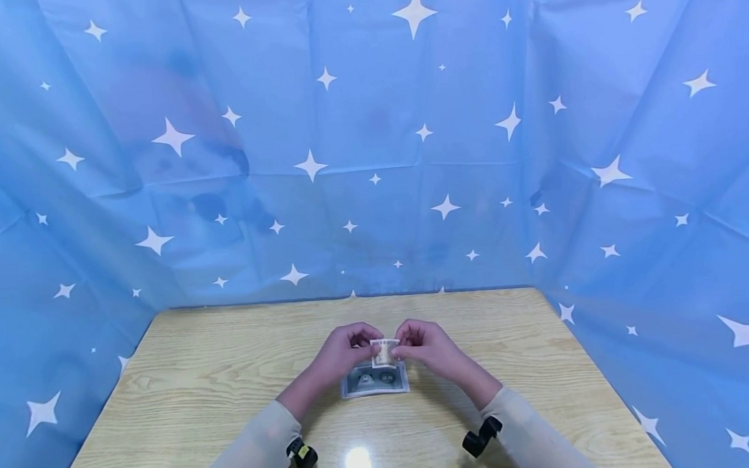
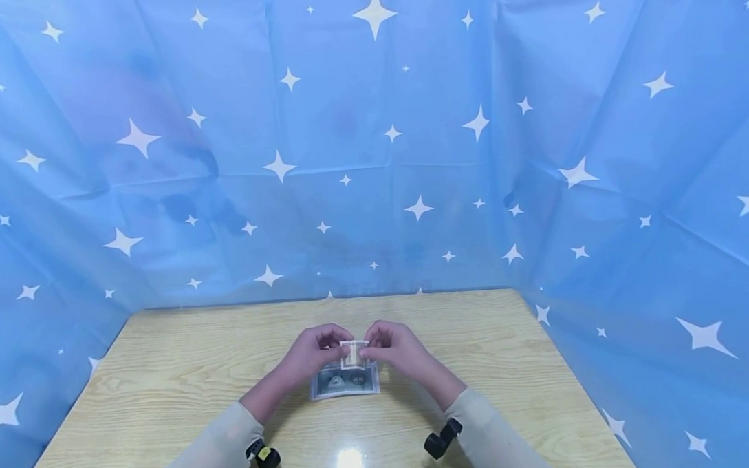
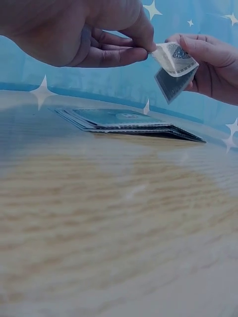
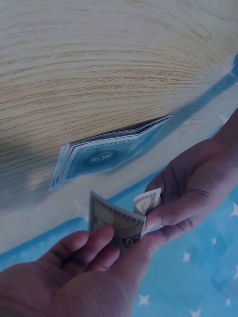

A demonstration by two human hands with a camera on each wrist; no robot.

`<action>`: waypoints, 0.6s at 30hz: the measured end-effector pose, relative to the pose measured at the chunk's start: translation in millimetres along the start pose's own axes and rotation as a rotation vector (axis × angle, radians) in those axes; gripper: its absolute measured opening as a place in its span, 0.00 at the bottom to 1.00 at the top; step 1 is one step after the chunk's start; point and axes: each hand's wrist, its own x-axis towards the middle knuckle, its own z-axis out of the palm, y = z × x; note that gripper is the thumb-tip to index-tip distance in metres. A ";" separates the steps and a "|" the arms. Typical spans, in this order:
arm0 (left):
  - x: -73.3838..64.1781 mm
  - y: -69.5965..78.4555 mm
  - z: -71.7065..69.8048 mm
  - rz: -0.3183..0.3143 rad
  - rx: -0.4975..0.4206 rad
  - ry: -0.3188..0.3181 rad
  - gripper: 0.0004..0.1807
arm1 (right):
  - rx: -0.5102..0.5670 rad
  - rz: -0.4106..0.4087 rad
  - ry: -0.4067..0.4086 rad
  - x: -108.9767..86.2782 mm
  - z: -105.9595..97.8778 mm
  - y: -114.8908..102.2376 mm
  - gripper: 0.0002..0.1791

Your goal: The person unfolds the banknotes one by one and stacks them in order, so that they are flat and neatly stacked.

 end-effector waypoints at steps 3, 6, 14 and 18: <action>-0.4 2.4 -0.6 -0.001 0.002 0.003 0.08 | -0.008 0.001 0.017 0.1 -0.2 -0.1 0.09; -1.7 3.8 -2.0 0.005 -0.013 0.003 0.07 | -0.015 0.010 0.029 -0.1 -0.1 -2.5 0.09; -4.7 5.1 -3.0 -0.003 -0.048 -0.011 0.07 | -0.198 -0.054 0.138 3.2 0.3 1.3 0.09; -5.6 5.3 -2.6 -0.005 -0.056 -0.012 0.07 | -0.233 -0.054 0.177 3.8 1.5 1.7 0.12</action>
